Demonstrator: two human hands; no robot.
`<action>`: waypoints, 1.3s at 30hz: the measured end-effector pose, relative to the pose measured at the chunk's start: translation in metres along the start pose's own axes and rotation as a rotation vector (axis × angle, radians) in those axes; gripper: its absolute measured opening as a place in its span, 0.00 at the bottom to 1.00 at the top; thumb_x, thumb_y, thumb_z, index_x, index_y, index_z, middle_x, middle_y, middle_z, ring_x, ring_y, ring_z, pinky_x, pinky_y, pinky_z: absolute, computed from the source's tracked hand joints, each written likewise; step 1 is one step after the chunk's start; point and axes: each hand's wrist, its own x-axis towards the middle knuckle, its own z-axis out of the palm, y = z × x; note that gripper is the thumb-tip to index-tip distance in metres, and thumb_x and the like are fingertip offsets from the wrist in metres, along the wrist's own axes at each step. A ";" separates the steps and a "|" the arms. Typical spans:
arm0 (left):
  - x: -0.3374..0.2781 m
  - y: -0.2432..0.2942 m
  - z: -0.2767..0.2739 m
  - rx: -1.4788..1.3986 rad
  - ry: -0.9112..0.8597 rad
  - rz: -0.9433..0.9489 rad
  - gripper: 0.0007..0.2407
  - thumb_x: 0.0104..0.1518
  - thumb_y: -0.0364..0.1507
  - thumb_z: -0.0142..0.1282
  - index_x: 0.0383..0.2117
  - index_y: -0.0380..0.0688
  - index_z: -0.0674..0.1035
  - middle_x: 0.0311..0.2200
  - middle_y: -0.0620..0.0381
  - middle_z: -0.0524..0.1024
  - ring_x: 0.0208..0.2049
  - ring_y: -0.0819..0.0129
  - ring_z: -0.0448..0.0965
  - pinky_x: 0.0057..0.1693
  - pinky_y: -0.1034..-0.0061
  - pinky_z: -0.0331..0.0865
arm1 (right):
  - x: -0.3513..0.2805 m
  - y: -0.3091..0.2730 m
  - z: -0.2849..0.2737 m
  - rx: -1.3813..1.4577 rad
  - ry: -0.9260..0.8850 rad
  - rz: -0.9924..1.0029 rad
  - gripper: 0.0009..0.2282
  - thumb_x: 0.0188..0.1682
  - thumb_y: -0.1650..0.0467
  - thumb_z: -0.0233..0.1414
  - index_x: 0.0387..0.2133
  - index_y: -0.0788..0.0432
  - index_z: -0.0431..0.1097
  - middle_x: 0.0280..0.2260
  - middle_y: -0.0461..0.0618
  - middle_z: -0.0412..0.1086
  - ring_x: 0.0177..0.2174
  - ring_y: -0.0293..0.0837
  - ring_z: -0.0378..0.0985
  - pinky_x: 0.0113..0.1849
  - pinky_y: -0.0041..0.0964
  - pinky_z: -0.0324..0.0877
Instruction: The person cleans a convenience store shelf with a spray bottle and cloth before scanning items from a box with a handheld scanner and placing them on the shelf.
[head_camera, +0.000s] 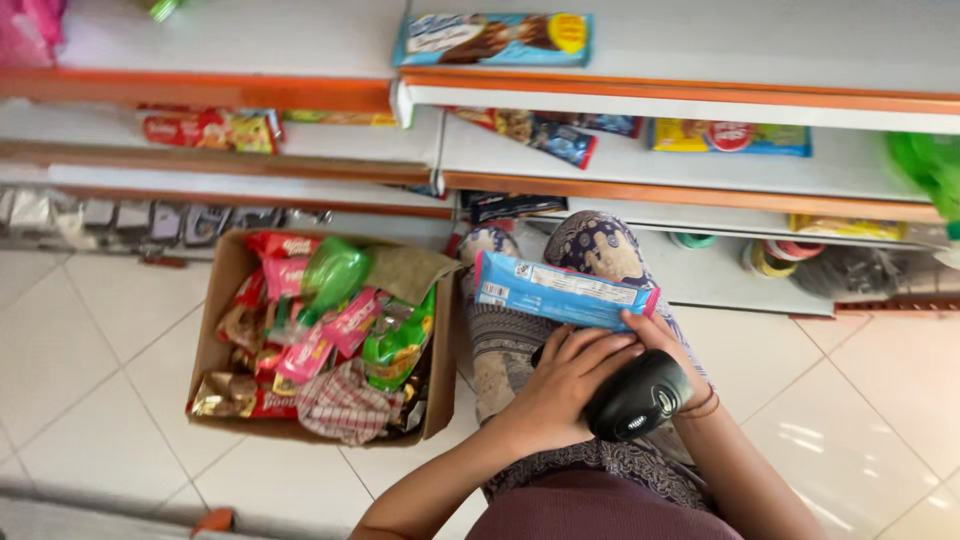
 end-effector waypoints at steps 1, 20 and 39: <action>0.008 0.003 0.004 -0.020 -0.019 0.047 0.37 0.41 0.32 0.68 0.65 0.46 0.70 0.66 0.54 0.65 0.70 0.53 0.61 0.75 0.48 0.49 | -0.006 -0.001 -0.004 0.017 0.054 -0.049 0.19 0.56 0.69 0.48 0.59 0.67 0.63 0.50 0.60 0.72 0.47 0.51 0.76 0.49 0.45 0.71; 0.073 0.049 0.033 -0.483 0.195 -0.181 0.09 0.50 0.26 0.69 0.35 0.36 0.82 0.30 0.50 0.85 0.30 0.64 0.88 0.39 0.74 0.79 | -0.099 -0.094 -0.130 0.005 0.151 -0.600 0.14 0.62 0.72 0.46 0.59 0.66 0.63 0.55 0.57 0.70 0.51 0.49 0.77 0.51 0.45 0.75; 0.112 0.103 0.111 -0.491 0.281 -0.247 0.08 0.52 0.25 0.67 0.35 0.37 0.82 0.31 0.52 0.84 0.32 0.67 0.88 0.40 0.75 0.78 | -0.127 -0.130 -0.185 -0.091 0.163 -0.530 0.13 0.60 0.73 0.46 0.56 0.67 0.63 0.52 0.55 0.71 0.49 0.48 0.78 0.51 0.46 0.76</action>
